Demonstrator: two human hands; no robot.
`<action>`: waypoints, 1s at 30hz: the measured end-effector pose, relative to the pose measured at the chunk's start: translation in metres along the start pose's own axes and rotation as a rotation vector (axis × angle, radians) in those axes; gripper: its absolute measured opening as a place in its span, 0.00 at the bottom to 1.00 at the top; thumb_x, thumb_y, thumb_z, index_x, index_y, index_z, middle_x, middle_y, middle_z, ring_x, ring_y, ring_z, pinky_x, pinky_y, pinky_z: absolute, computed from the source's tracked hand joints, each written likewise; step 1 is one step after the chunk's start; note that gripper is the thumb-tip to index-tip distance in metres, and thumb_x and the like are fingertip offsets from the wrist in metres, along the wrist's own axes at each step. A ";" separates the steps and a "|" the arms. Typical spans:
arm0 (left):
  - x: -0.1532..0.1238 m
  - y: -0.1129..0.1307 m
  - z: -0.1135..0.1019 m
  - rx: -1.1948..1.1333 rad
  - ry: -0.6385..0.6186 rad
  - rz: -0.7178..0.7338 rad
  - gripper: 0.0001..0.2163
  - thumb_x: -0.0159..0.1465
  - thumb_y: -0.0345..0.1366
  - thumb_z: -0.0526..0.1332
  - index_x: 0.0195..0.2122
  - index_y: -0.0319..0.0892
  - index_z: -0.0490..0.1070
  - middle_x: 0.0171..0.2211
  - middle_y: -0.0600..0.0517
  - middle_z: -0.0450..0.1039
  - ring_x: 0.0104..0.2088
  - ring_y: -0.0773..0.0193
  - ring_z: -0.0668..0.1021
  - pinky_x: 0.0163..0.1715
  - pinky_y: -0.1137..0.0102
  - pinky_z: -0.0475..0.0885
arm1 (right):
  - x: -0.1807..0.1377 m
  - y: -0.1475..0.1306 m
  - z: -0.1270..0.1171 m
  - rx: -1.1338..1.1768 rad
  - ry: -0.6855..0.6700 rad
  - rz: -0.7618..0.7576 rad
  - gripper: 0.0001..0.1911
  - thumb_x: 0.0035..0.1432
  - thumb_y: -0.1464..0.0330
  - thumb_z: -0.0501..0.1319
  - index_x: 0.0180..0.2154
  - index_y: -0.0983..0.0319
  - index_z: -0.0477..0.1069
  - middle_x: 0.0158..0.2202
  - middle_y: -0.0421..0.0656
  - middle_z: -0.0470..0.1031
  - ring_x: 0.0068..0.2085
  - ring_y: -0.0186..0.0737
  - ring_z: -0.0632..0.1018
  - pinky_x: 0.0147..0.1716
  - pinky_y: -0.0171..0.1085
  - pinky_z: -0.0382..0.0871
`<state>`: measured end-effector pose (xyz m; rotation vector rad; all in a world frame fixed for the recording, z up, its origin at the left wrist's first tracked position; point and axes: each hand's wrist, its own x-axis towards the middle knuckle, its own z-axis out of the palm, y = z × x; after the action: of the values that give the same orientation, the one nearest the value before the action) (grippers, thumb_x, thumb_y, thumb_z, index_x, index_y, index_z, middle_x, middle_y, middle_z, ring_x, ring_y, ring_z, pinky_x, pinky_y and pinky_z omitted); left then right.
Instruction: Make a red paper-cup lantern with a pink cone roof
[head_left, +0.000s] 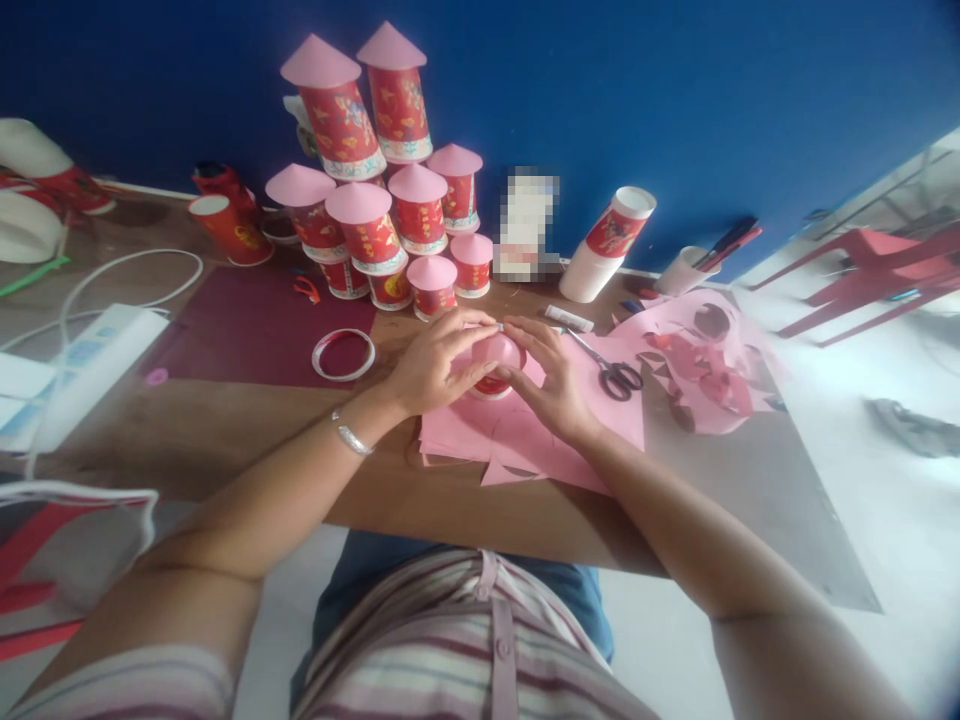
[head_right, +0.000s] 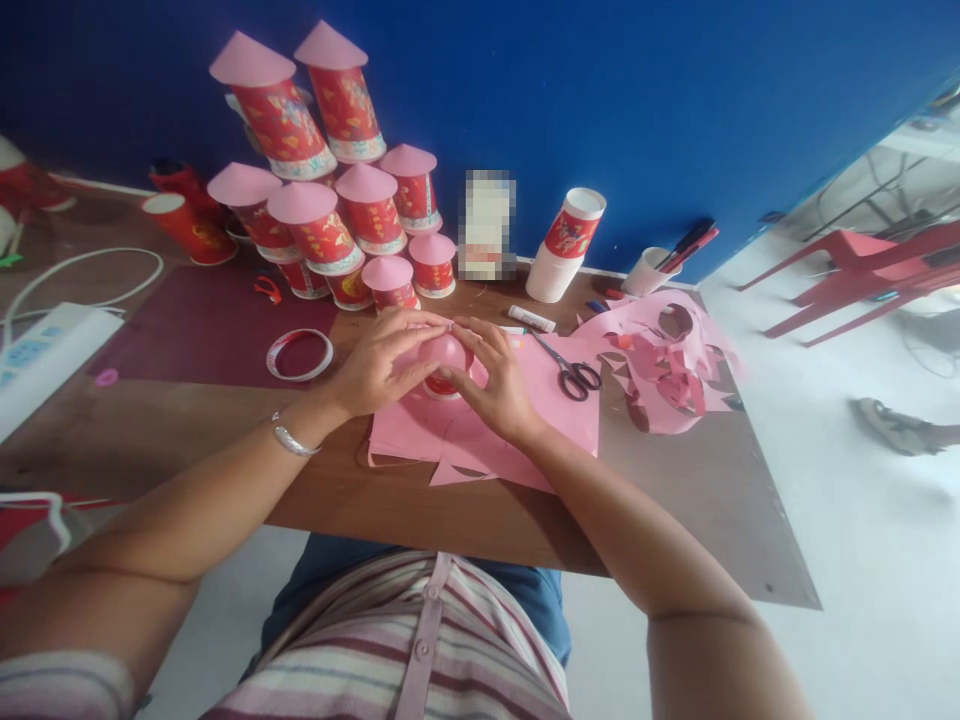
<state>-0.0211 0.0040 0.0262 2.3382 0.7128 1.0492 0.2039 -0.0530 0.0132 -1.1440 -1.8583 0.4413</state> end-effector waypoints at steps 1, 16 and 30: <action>0.000 0.000 -0.001 -0.013 0.002 -0.006 0.20 0.70 0.45 0.68 0.61 0.46 0.78 0.60 0.40 0.77 0.62 0.46 0.76 0.67 0.46 0.70 | 0.000 0.000 0.000 0.007 0.005 -0.008 0.27 0.72 0.48 0.63 0.67 0.48 0.72 0.66 0.47 0.76 0.68 0.55 0.75 0.69 0.63 0.71; -0.001 -0.002 -0.001 -0.119 0.015 -0.088 0.22 0.66 0.45 0.72 0.60 0.47 0.79 0.62 0.41 0.75 0.64 0.44 0.75 0.71 0.45 0.67 | -0.001 0.001 0.000 0.013 0.039 -0.020 0.27 0.73 0.49 0.62 0.67 0.48 0.72 0.66 0.47 0.77 0.67 0.55 0.76 0.68 0.63 0.72; -0.004 -0.008 0.002 -0.343 -0.016 -0.209 0.34 0.64 0.45 0.76 0.70 0.50 0.69 0.68 0.40 0.71 0.69 0.44 0.73 0.73 0.45 0.65 | -0.002 0.004 0.001 0.020 0.041 -0.007 0.31 0.73 0.48 0.62 0.72 0.47 0.65 0.67 0.47 0.76 0.69 0.55 0.75 0.69 0.64 0.71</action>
<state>-0.0240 0.0070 0.0179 1.9337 0.6928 0.9723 0.2053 -0.0526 0.0090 -1.1242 -1.8186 0.4289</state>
